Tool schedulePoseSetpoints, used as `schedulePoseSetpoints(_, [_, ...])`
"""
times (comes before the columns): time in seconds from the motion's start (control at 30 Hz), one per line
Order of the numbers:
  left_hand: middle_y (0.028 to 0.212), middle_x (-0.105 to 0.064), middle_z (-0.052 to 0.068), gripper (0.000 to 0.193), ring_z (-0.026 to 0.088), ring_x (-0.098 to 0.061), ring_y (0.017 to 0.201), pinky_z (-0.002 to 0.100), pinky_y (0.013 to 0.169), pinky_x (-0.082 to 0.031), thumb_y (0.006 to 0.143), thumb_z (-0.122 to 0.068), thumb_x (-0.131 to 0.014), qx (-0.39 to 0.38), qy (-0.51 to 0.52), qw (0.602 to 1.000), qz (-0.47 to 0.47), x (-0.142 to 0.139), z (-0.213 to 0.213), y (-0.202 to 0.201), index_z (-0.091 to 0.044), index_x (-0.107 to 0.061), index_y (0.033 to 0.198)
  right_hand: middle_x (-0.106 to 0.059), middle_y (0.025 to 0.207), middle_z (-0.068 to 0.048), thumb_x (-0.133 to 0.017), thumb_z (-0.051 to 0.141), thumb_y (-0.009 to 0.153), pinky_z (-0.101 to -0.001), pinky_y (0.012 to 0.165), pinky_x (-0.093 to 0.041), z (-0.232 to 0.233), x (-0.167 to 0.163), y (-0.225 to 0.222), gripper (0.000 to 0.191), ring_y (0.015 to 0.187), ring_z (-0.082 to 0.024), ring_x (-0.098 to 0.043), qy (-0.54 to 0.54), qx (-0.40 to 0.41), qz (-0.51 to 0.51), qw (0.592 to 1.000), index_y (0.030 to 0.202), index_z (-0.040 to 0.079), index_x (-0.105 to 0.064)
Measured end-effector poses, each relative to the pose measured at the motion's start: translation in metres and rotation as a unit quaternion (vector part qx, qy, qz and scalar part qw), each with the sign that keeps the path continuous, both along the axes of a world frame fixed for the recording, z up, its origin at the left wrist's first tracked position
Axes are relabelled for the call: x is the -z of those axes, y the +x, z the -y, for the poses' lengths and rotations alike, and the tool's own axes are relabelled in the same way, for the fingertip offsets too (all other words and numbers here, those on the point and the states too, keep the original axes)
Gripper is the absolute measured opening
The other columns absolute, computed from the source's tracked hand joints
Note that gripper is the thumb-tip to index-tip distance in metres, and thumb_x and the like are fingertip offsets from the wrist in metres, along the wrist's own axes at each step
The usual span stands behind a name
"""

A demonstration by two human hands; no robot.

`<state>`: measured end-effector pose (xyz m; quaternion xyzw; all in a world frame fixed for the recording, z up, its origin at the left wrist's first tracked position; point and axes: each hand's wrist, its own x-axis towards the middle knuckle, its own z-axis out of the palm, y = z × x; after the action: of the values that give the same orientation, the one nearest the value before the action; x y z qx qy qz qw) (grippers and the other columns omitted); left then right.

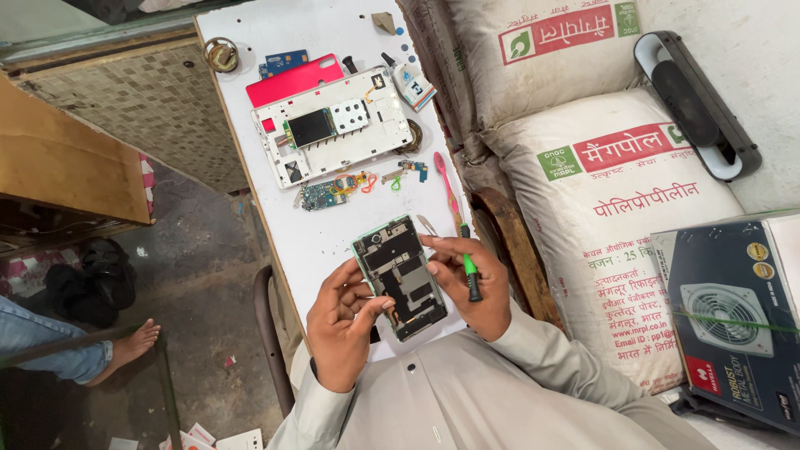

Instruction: The person repairs a disassembled smartphone at a small white table, holding the phone chassis and using a screwdriver to unscrew and tighten screws on the internal components. Other phone parts and tools lie on the table while a coworker works on devices at a nearby bench.

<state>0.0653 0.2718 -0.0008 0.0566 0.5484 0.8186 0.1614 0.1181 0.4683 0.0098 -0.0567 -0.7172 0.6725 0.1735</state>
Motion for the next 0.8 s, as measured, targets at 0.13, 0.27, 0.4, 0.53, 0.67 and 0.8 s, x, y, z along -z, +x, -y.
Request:
schedulePoseSetpoints(0.13, [0.123,-0.065,0.018,0.064,0.020,-0.069,0.102,0.033,0.088,-0.062,0.086,0.013,-0.070,0.016,-0.014,1.000,-0.023,-0.001,-0.001,0.000,0.010,-0.044,0.144,-0.069,0.135,-0.016,-0.066,0.002,0.101,-0.0276,0.093,-0.058,-0.001,-0.001,0.000,0.030,0.108,-0.012,-0.069,0.011,0.000,-0.006,1.000,0.130,0.001,-0.059])
schedulePoseSetpoints(0.27, [0.125,-0.064,0.017,0.065,0.019,-0.069,0.103,0.032,0.088,-0.061,0.086,0.011,-0.069,0.019,-0.011,0.999,-0.031,-0.005,-0.003,0.000,0.010,-0.043,0.146,-0.069,0.135,-0.015,-0.066,0.003,0.101,-0.0281,0.094,-0.058,-0.004,0.002,0.002,0.031,0.108,-0.013,-0.069,0.009,-0.001,-0.006,1.000,0.131,0.001,-0.059])
schedulePoseSetpoints(0.4, [0.124,-0.068,0.016,0.067,0.016,-0.070,0.096,0.029,0.080,-0.062,0.085,0.007,-0.073,0.052,-0.091,0.992,-0.064,-0.011,-0.002,-0.001,0.007,-0.047,0.146,-0.071,0.106,-0.013,-0.072,0.003,0.098,-0.0265,0.083,-0.055,-0.009,0.006,0.003,0.037,0.094,-0.012,-0.067,0.038,0.018,0.048,0.998,0.134,0.000,-0.065])
schedulePoseSetpoints(0.53, [0.126,-0.069,0.015,0.067,0.014,-0.070,0.093,0.026,0.075,-0.060,0.086,0.002,-0.074,0.088,-0.145,0.980,-0.100,-0.011,-0.001,0.003,0.004,-0.048,0.148,-0.074,0.116,-0.011,-0.073,0.003,0.095,-0.0256,0.085,-0.057,-0.015,0.009,0.003,0.032,0.097,-0.011,-0.070,0.116,0.040,0.022,0.992,0.126,-0.001,-0.066])
schedulePoseSetpoints(0.67, [0.123,-0.071,0.012,0.060,0.011,-0.068,0.087,0.025,0.071,-0.059,0.088,0.000,-0.072,0.098,-0.167,0.978,-0.080,-0.004,0.010,0.006,0.003,-0.051,0.145,-0.076,0.107,-0.010,-0.074,0.004,0.094,-0.0243,0.083,-0.057,-0.012,0.011,0.004,0.032,0.092,-0.010,-0.070,0.136,0.044,0.038,0.989,0.125,0.001,-0.066])
schedulePoseSetpoints(0.8, [0.106,-0.076,0.007,0.035,0.009,-0.068,0.076,0.023,0.067,-0.058,0.093,-0.003,-0.068,0.001,-0.228,0.972,-0.060,0.004,0.030,0.002,0.003,-0.064,0.127,-0.076,0.093,-0.009,-0.076,0.004,0.093,-0.0241,0.073,-0.055,-0.007,0.011,0.001,0.032,0.080,-0.010,-0.068,0.191,0.076,0.059,0.977,0.124,0.005,-0.069])
